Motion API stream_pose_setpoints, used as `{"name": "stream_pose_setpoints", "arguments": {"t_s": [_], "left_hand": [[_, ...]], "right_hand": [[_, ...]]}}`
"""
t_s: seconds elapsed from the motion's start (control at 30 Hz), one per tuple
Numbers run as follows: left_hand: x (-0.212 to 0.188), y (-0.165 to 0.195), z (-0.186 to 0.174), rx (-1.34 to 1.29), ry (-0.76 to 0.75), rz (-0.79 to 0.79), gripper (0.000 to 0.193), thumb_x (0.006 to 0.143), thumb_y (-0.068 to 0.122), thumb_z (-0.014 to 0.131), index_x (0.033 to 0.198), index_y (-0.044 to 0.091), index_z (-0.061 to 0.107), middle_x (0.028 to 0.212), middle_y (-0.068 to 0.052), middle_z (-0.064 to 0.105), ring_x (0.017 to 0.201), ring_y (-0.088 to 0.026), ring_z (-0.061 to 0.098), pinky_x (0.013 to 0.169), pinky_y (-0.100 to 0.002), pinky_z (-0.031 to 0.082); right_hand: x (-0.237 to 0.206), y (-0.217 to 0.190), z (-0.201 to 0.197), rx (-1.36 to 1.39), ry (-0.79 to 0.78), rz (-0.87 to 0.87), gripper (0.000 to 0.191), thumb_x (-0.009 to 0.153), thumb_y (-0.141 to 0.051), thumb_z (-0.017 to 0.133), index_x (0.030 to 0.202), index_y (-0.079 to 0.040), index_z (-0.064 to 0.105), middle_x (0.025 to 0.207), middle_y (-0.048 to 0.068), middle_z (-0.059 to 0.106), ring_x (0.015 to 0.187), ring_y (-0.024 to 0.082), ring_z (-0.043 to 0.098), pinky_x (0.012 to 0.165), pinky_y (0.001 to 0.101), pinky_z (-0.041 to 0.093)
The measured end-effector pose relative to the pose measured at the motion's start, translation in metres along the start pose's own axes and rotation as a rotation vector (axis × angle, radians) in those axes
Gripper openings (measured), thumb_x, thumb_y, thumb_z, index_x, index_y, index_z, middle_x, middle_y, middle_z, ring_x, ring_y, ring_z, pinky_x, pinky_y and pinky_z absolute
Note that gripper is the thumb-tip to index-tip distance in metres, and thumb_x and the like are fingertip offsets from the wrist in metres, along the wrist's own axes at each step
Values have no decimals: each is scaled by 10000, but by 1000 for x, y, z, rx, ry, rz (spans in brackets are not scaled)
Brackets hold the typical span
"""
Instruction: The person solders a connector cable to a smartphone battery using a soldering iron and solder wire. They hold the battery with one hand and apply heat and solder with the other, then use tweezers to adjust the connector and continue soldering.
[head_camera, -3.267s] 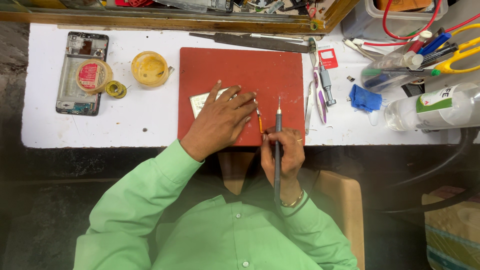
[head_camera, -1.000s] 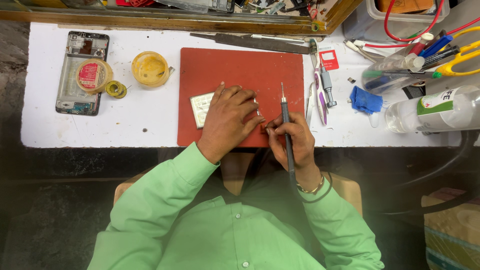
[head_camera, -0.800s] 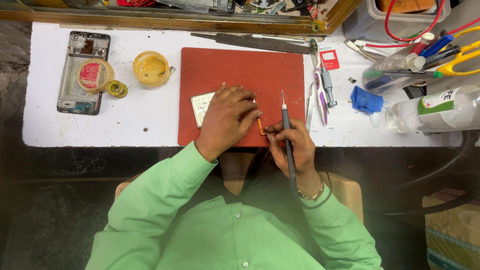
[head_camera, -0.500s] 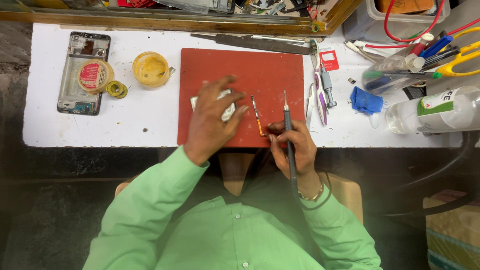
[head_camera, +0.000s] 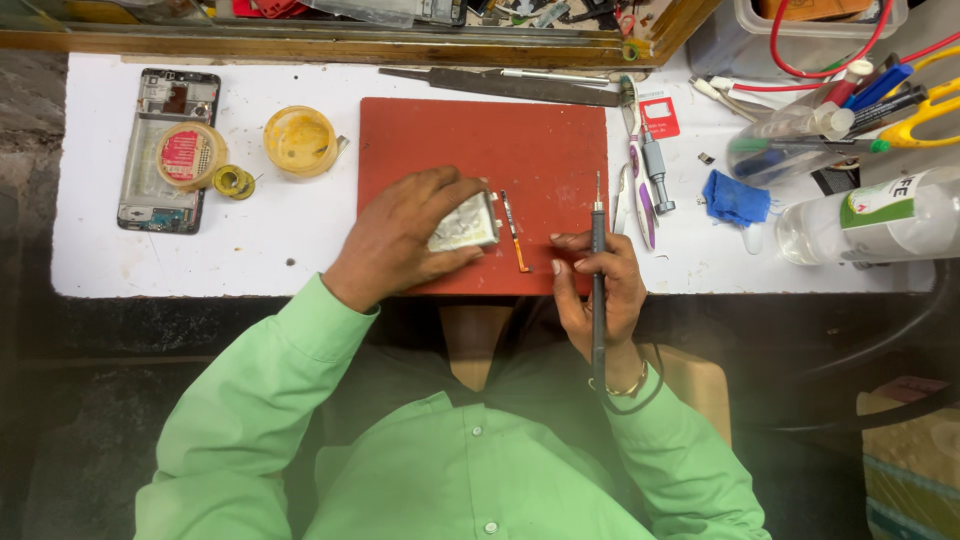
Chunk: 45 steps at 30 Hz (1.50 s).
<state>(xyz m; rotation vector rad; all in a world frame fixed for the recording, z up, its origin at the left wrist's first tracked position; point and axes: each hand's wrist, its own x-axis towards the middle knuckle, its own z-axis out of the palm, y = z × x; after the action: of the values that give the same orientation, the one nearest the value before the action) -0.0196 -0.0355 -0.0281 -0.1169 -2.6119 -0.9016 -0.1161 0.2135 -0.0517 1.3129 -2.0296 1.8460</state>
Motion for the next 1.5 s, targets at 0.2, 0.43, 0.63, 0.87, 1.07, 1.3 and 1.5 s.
{"name": "stream_pose_setpoints", "arguments": {"t_s": [0.2, 0.43, 0.63, 0.87, 1.07, 1.3, 1.5], "left_hand": [[5, 11, 8, 80, 13, 86, 569, 810, 353, 840, 1299, 121, 666, 1283, -153, 597, 1190, -350, 578, 979, -470, 484], [3, 7, 10, 71, -19, 69, 505, 796, 351, 842, 1184, 59, 704, 1298, -187, 588, 1196, -366, 563, 963, -474, 482], [1, 6, 11, 51, 12, 61, 496, 789, 342, 853, 1158, 40, 717, 1264, -196, 591, 1169, -374, 569, 976, -474, 485], [0, 8, 12, 46, 30, 59, 509, 776, 330, 864, 1166, 37, 719, 1252, -198, 594, 1157, -376, 572, 980, -471, 485], [2, 8, 11, 42, 16, 66, 499, 779, 345, 870, 1153, 50, 724, 1244, -193, 593, 1139, -373, 571, 966, -474, 485], [2, 8, 9, 54, 22, 88, 492, 789, 351, 870, 1150, 54, 716, 1241, -191, 589, 1140, -371, 569, 972, -474, 485], [5, 14, 5, 81, -11, 82, 536, 803, 371, 855, 1210, 66, 686, 1241, -190, 582, 1109, -372, 563, 943, -476, 485]], "right_hand": [[-2, 2, -1, 44, 7, 21, 353, 946, 144, 656, 1144, -53, 441, 1209, 154, 546, 1185, 285, 685, 1034, 385, 618], [-5, 3, -1, 94, 33, 68, 348, 960, 133, 647, 1158, -66, 442, 1227, 150, 543, 1199, 271, 675, 1067, 379, 590], [-5, 6, -1, 116, 36, 60, 348, 955, 142, 638, 1161, -61, 446, 1223, 150, 541, 1191, 267, 670, 1071, 385, 587], [-6, 6, -2, 133, 19, 69, 343, 954, 153, 629, 1160, -49, 444, 1218, 150, 528, 1198, 271, 666, 1083, 401, 603], [-6, 5, -2, 125, 12, 72, 335, 949, 148, 628, 1150, -47, 444, 1206, 149, 531, 1195, 277, 671, 1078, 406, 604], [-6, 6, -3, 112, -7, 67, 325, 948, 141, 626, 1138, -51, 446, 1200, 154, 537, 1186, 284, 681, 1067, 406, 610], [-6, 5, -4, 110, -13, 67, 318, 946, 138, 632, 1129, -50, 453, 1200, 159, 542, 1183, 283, 683, 1067, 403, 609]]}}
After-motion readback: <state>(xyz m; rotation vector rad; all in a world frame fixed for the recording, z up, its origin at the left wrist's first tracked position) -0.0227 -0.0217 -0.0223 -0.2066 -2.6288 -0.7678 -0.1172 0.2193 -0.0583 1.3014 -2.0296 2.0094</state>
